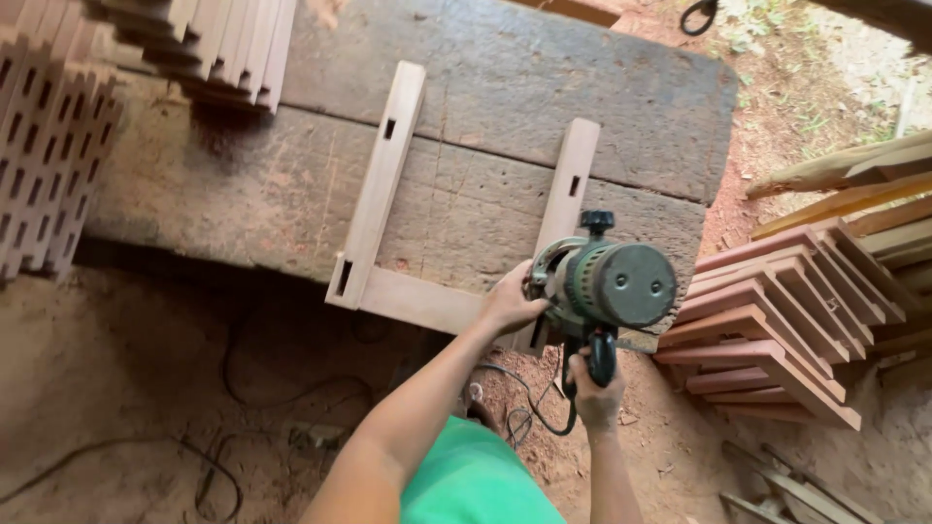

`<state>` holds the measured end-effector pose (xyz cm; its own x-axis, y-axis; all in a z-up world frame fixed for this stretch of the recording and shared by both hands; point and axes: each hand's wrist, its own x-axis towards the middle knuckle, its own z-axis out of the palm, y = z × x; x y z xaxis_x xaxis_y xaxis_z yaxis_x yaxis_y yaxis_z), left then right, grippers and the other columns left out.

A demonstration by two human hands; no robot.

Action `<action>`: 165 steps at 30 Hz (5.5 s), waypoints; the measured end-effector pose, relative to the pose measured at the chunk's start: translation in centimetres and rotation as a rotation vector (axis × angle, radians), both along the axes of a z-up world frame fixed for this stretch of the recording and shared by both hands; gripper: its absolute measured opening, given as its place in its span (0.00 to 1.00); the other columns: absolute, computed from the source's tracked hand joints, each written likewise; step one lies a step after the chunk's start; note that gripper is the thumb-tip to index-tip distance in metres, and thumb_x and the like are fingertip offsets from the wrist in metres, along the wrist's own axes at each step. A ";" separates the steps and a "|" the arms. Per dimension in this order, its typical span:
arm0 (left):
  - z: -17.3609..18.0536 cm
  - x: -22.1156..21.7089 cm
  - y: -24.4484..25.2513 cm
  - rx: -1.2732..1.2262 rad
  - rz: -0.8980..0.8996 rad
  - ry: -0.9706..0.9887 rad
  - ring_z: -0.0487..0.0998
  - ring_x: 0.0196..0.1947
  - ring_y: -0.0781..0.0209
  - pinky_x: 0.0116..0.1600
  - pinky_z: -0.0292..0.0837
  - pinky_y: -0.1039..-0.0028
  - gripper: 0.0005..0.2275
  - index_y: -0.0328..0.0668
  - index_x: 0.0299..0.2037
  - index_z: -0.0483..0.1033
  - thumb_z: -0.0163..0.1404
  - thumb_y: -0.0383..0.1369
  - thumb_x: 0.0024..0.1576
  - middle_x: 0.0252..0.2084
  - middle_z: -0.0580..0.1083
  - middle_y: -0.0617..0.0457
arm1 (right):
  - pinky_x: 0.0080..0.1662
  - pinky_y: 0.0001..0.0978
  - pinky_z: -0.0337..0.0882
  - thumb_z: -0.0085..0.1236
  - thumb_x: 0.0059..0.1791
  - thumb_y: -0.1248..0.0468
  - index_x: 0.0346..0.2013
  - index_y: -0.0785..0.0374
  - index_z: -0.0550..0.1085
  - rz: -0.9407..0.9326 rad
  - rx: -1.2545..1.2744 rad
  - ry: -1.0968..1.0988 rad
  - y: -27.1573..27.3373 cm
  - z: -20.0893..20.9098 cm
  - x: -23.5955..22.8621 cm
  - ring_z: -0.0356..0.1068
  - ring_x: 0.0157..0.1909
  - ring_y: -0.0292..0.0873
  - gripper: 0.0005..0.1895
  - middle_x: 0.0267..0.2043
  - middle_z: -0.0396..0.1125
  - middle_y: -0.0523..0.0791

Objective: Use a wood router to shape and route the edges of wooden frame components.

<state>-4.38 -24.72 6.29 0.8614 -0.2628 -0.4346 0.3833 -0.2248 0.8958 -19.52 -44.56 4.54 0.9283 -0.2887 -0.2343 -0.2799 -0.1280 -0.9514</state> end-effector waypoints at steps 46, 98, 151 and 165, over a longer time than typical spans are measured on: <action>-12.3 -1.2 -1.7 -0.046 -0.039 -0.180 0.84 0.54 0.50 0.62 0.79 0.59 0.30 0.79 0.64 0.63 0.56 0.46 0.47 0.42 0.85 0.50 | 0.39 0.42 0.77 0.50 0.56 0.67 0.51 0.61 0.65 -0.051 0.108 -0.118 2.5 -1.4 -4.6 0.68 0.23 0.46 0.10 0.22 0.60 0.47; -11.6 -1.2 10.5 0.963 -0.026 -0.327 0.45 0.77 0.43 0.74 0.30 0.35 0.31 0.46 0.73 0.54 0.38 0.40 0.56 0.76 0.53 0.42 | 0.37 0.26 0.70 0.49 0.52 0.70 0.44 0.58 0.69 -0.027 0.151 -0.031 5.5 2.6 1.8 0.64 0.27 0.37 0.07 0.25 0.62 0.40; -10.8 -1.0 10.5 0.939 -0.043 -0.279 0.46 0.76 0.38 0.71 0.38 0.41 0.32 0.46 0.72 0.60 0.38 0.38 0.52 0.73 0.57 0.40 | 0.29 0.37 0.72 0.55 0.51 0.71 0.42 0.60 0.70 -0.116 0.073 -0.184 1.0 -3.3 19.7 0.64 0.16 0.44 0.07 0.16 0.56 0.46; -11.1 -0.9 10.3 0.915 0.021 -0.318 0.47 0.76 0.38 0.70 0.40 0.42 0.32 0.45 0.70 0.62 0.39 0.38 0.51 0.71 0.58 0.38 | 0.27 0.36 0.71 0.54 0.51 0.70 0.41 0.58 0.69 -0.099 0.031 -0.190 0.8 -3.6 25.0 0.64 0.16 0.43 0.06 0.16 0.57 0.45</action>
